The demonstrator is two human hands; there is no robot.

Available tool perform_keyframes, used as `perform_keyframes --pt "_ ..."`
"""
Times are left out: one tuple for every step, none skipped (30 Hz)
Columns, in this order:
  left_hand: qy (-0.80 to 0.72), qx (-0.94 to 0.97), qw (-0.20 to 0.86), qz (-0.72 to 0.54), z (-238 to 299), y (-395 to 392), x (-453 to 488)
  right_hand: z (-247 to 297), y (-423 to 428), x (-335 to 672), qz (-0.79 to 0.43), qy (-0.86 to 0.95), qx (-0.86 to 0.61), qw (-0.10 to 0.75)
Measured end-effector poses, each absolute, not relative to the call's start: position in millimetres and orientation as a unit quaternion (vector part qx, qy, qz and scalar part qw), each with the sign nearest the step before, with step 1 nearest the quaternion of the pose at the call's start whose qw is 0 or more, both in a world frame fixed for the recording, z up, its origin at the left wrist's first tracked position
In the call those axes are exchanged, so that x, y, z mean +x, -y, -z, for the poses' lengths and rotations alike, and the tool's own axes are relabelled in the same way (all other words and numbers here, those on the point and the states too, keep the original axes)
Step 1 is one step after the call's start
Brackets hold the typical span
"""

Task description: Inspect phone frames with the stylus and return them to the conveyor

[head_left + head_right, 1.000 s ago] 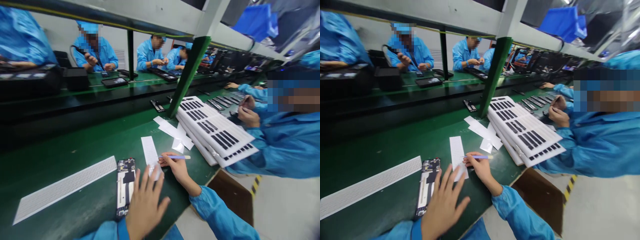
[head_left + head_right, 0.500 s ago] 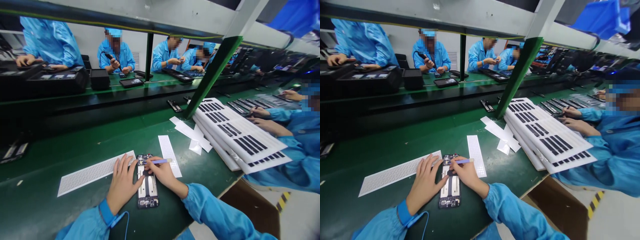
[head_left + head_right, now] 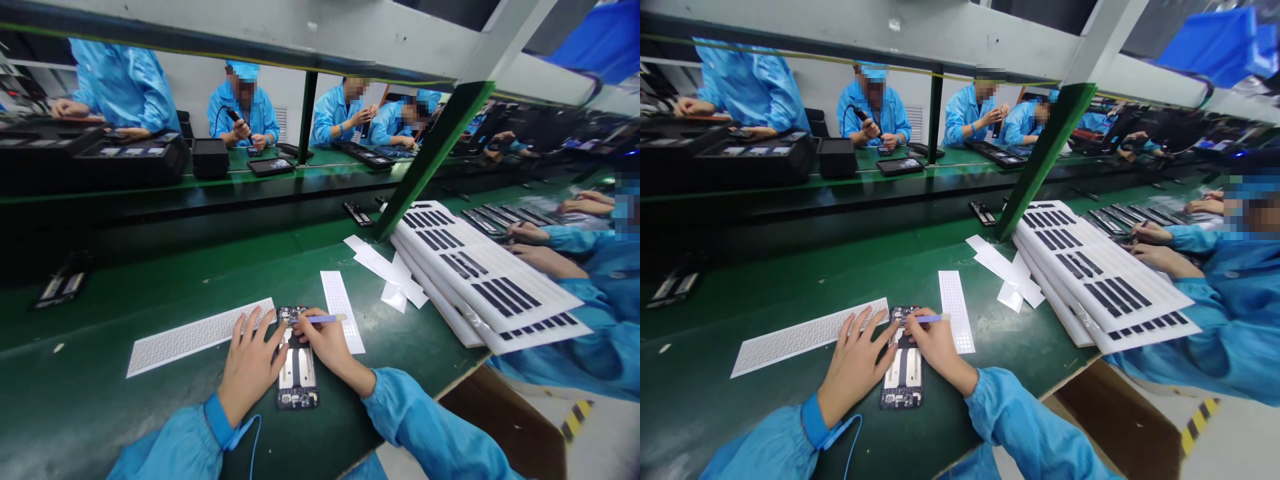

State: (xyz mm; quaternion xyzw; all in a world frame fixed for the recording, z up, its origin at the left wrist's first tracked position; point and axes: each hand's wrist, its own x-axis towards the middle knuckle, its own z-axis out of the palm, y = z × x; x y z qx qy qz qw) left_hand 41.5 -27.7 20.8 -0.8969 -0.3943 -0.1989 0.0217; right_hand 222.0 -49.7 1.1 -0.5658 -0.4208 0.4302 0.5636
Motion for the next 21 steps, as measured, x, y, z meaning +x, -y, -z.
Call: perform_keyframes --pt "0.394 -0.897 0.024 0.201 -20 27 41 -2 50 223 -0.407 0.415 -0.567 0.584" --pt "0.397 -0.895 0.024 0.205 -19 26 39 -3 51 224 -0.383 0.411 -0.566 0.604" --pt "0.403 -0.891 0.024 0.209 -17 24 37 -4 51 224 -0.366 0.41 -0.562 0.618" --pt "0.41 -0.887 0.024 0.212 -15 20 34 -6 49 225 -0.359 0.412 -0.557 0.625" --pt "0.416 -0.883 0.026 0.214 -13 17 29 -8 47 225 -0.364 0.415 -0.551 0.625" --pt "0.421 -0.881 0.027 0.214 -11 13 24 -10 43 224 -0.381 0.418 -0.545 0.619" --pt "0.423 -0.881 0.029 0.211 -9 10 19 -13 38 223 -0.403 0.421 -0.539 0.608" --pt "0.421 -0.883 0.03 0.206 -6 7 13 -15 32 221 -0.426 0.427 -0.534 0.593" --pt "0.42 -0.885 0.031 0.201 -4 6 7 -17 24 219 -0.446 0.436 -0.533 0.572" --pt "0.421 -0.885 0.033 0.197 -2 6 1 -19 17 217 -0.464 0.45 -0.533 0.546" --pt "0.424 -0.884 0.035 0.195 -1 7 -4 -20 9 214 -0.478 0.467 -0.533 0.519" --pt "0.428 -0.882 0.038 0.193 0 9 -9 -21 1 212 -0.488 0.485 -0.533 0.493" --pt "0.433 -0.88 0.041 0.19 1 11 -12 -22 -5 210 -0.496 0.501 -0.531 0.469" --pt "0.438 -0.878 0.045 0.186 2 14 -14 -22 -11 208 -0.501 0.514 -0.53 0.451" --pt "0.445 -0.876 0.048 0.182 2 16 -16 -22 -15 206 -0.504 0.523 -0.529 0.439" --pt "0.451 -0.873 0.052 0.179 2 18 -16 -21 -17 205 -0.505 0.53 -0.528 0.431" --pt "0.456 -0.871 0.056 0.177 1 19 -16 -20 -18 205 -0.507 0.533 -0.528 0.425" --pt "0.457 -0.869 0.059 0.177 1 20 -15 -18 -18 205 -0.51 0.533 -0.528 0.421" --pt "0.455 -0.87 0.06 0.178 0 20 -14 -17 -18 205 -0.514 0.531 -0.527 0.42" --pt "0.449 -0.874 0.058 0.176 -1 20 -13 -16 -17 205 -0.519 0.528 -0.525 0.42" --pt "0.441 -0.879 0.054 0.173 -2 20 -12 -15 -17 206 -0.523 0.526 -0.522 0.42"
